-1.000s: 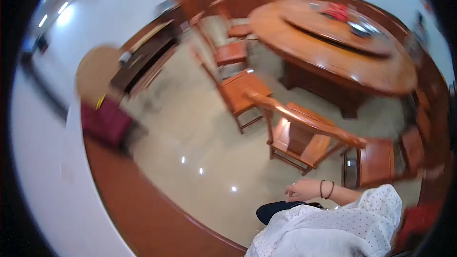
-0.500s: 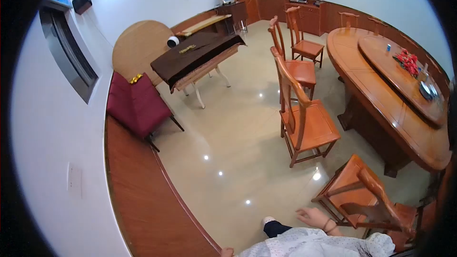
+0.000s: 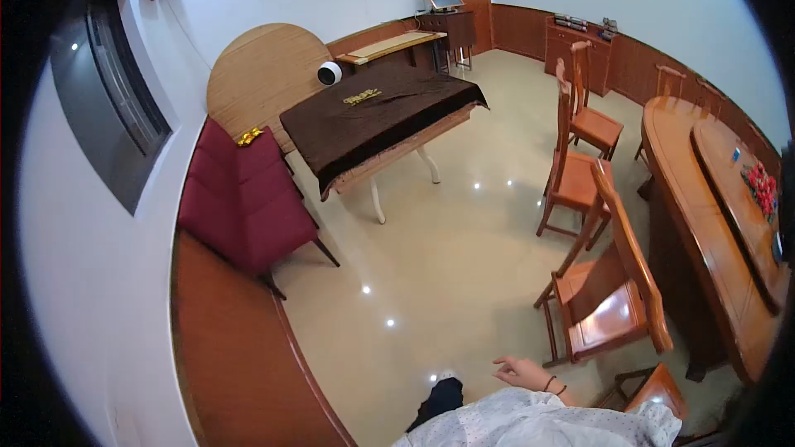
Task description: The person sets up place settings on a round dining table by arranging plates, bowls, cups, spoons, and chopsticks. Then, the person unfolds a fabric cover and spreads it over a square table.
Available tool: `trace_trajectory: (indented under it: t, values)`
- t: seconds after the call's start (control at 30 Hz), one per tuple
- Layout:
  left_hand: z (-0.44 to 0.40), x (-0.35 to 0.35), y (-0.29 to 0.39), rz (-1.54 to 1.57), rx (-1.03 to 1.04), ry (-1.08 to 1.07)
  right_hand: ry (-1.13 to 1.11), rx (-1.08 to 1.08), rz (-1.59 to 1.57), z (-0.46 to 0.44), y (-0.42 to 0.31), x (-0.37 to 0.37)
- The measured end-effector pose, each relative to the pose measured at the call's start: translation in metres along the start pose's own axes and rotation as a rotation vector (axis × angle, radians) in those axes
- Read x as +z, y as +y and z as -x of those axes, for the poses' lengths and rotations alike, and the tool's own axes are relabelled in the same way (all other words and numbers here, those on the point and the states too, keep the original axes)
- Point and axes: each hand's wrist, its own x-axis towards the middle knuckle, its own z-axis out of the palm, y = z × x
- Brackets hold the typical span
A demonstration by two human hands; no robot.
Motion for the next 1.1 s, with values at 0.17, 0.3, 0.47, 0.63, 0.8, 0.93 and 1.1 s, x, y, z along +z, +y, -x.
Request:
trace_trajectory:
  t: [0.17, 0.3, 0.47, 0.63, 0.8, 0.93, 1.1]
  values:
    - [-0.086, -0.108, 0.098, -0.029, 0.029, 0.062, 0.246, 0.044, -0.182, -0.095, -0.053, -0.077]
    - [-0.194, -0.216, 0.265, 0.246, 0.277, 0.489, 0.425, 0.239, -0.358, -0.15, -0.01, -0.11]
    - [-0.226, -0.291, 0.527, 0.885, 0.591, 0.53, 0.388, 0.282, -0.328, -0.28, 0.08, -0.142]
    - [-0.246, -0.317, 0.643, 1.907, 0.227, -0.104, 0.256, 0.11, -0.269, -0.454, 0.037, -0.234]
    - [-0.296, -0.382, 0.68, 1.912, 0.307, 0.016, 0.215, 0.064, -0.273, -0.596, 0.016, -0.311]
    - [-0.339, -0.422, 0.7, 2.003, 0.272, -0.001, 0.195, 0.138, -0.547, -0.671, 0.011, -0.341]
    - [-0.421, -0.47, 0.729, 2.333, 0.05, 0.07, 0.447, 0.351, -1.043, -0.749, 0.015, -0.353]
